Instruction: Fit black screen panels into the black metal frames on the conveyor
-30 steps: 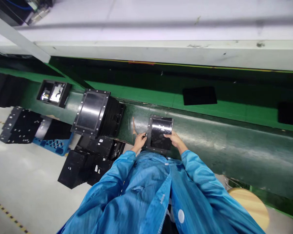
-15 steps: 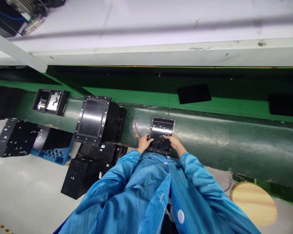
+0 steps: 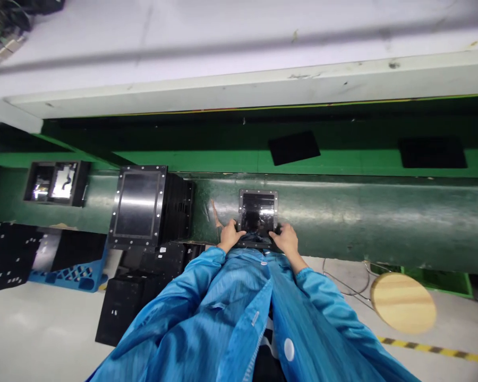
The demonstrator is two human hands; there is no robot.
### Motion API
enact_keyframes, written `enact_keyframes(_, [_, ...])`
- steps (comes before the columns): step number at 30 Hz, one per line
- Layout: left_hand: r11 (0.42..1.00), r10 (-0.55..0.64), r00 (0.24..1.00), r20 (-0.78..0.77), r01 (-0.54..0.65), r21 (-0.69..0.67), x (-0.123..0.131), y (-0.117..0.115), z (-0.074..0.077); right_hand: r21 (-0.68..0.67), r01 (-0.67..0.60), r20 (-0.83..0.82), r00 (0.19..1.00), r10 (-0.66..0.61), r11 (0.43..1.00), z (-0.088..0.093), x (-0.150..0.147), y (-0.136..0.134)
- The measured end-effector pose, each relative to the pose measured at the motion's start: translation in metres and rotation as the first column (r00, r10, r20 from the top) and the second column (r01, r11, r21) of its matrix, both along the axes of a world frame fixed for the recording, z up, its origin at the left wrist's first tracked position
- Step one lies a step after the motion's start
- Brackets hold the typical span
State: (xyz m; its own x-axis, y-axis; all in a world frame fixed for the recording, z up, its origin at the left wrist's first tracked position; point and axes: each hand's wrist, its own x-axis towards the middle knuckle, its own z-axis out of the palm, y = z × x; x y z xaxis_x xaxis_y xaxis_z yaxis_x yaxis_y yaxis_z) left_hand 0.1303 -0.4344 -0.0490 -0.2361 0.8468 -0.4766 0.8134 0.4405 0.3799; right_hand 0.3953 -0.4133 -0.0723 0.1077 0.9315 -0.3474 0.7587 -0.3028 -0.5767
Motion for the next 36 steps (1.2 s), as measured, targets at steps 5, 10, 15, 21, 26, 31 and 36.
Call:
enact_keyframes(5, [0.975,-0.125,0.990,-0.059,0.112,-0.191,-0.001,-0.007,0.005,-0.215,-0.009,-0.033,0.999,0.002,0.977,-0.014,0.017,-0.032])
enact_keyframes(10, [0.974,-0.122,0.992,-0.042,0.111,-0.196,0.000,-0.006,0.005,-0.230,0.097,-0.009,0.995,-0.102,0.968,-0.019,0.011,-0.029])
enact_keyframes(15, [0.974,-0.052,0.999,-0.017,0.047,-0.222,0.002,-0.004,0.001,-0.302,0.108,0.098,0.992,-0.082,0.947,-0.017,0.006,-0.025])
enact_keyframes(21, [0.961,-0.176,0.984,0.011,0.174,-0.216,-0.010,-0.004,0.003,-0.327,-0.161,0.026,0.983,0.180,0.931,-0.012,0.026,-0.005])
enact_keyframes(26, [0.979,-0.117,0.993,-0.033,0.121,0.165,-0.006,0.075,0.019,0.047,-0.121,-0.079,0.989,0.124,0.992,-0.001,0.033,0.093])
enact_keyframes(31, [0.952,-0.131,0.991,0.027,0.118,0.283,-0.005,0.168,0.018,0.180,-0.197,-0.073,0.974,0.213,0.964,0.002,0.009,0.176])
enact_keyframes(36, [0.975,-0.102,0.991,0.091,0.082,0.207,-0.016,0.190,0.009,0.087,-0.347,0.034,0.938,0.345,0.934,-0.008,0.008,0.191])
